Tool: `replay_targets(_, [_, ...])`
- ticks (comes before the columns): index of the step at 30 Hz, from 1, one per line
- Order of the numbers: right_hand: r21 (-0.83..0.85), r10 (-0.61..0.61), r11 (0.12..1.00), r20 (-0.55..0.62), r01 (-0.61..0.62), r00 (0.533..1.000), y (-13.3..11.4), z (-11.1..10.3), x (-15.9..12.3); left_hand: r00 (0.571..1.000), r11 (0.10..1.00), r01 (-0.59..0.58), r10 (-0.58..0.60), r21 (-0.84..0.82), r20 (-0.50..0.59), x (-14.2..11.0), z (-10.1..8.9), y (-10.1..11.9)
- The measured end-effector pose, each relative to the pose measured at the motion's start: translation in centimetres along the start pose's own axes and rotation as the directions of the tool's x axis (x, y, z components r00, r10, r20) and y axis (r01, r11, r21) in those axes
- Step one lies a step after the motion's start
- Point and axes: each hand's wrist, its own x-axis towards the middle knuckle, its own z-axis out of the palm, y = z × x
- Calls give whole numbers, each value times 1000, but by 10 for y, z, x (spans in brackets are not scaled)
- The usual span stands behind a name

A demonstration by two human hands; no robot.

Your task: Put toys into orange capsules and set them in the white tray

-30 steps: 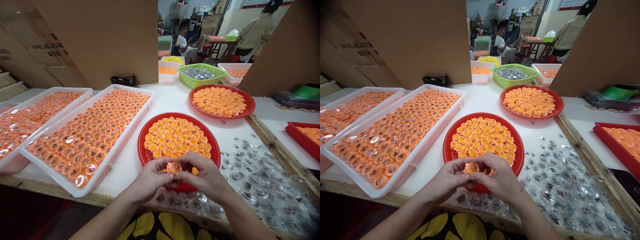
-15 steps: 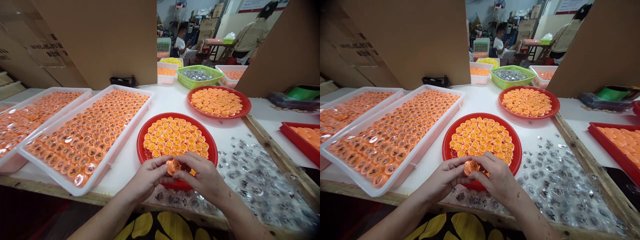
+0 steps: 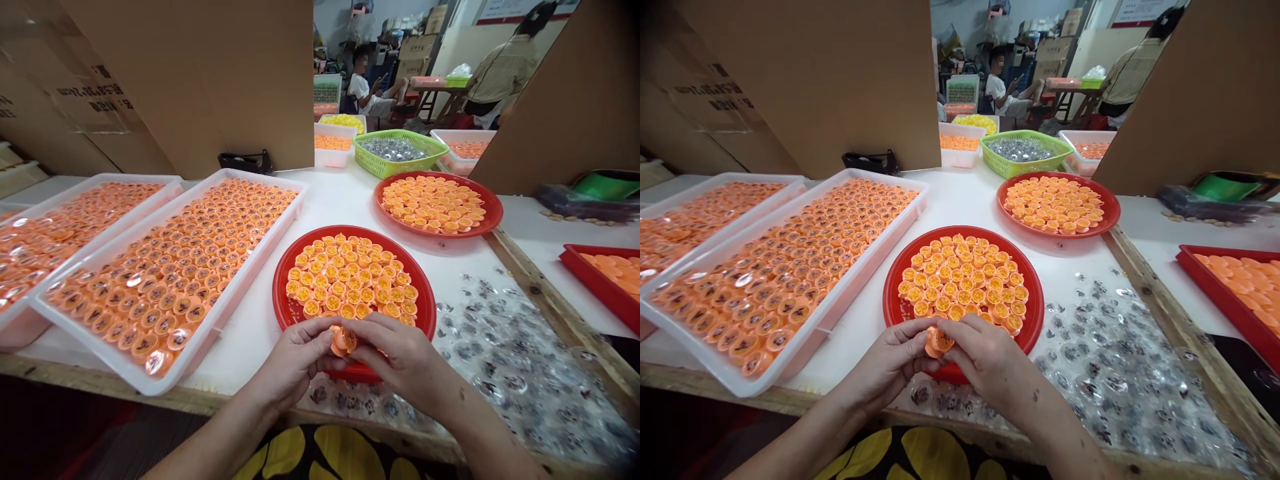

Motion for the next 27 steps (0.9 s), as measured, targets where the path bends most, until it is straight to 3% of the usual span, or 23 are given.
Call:
replay_targets(12, [59, 154, 987, -60, -151, 986, 0, 6, 2, 998, 999, -47, 47, 1, -39, 1, 1, -4])
replay_targets(20, [90, 63, 994, -84, -55, 994, -4, 4, 3, 995, 989, -102, 101, 103, 14, 1, 1, 0])
replay_targets(27, [38, 74, 997, -133, -69, 988, -7, 8, 3, 984, 978, -162, 169, 131, -47, 0, -1, -7])
